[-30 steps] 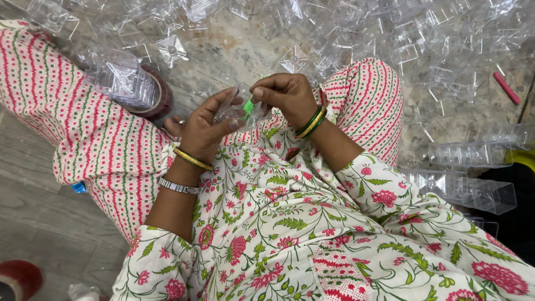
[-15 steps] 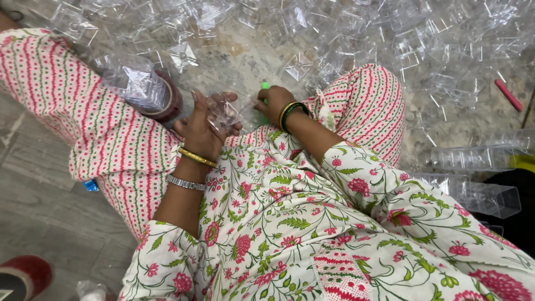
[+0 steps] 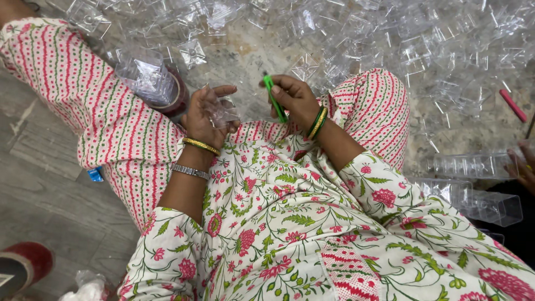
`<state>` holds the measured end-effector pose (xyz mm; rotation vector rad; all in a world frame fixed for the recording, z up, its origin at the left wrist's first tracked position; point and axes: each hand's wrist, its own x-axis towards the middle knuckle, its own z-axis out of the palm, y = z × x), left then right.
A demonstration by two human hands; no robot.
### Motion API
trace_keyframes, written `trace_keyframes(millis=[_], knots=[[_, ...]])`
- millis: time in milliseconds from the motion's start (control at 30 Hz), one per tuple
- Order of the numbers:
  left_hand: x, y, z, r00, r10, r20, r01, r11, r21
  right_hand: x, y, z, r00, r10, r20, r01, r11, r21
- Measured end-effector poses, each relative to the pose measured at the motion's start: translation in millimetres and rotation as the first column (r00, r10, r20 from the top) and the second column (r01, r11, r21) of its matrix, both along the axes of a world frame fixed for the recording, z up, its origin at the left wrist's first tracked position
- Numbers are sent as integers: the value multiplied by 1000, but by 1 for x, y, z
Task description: The person sits on the floor and folds clear plastic boxes one at a time, pressing the sides and tabs to shape each box and placing finished boxes on a stack beside them.
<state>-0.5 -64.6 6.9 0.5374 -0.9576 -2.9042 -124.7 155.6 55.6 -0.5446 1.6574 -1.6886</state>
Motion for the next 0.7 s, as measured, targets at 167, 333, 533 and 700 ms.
trace_keyframes(millis=[167,333,533,700], knots=[[-3,2,4,998,-39,46,39,999,-10,1,-3,-8,966,72,-249,-49,994,97],[-2,5,7,993,-63,100,63,998,1,7,-7,-6,848,18,-529,75,985,155],[-4,5,2,987,-86,133,86,996,2,9,-11,5,822,-57,-566,139,985,103],[-4,8,-3,992,16,124,-16,1000,-7,11,-15,2,718,-17,-696,134,985,113]])
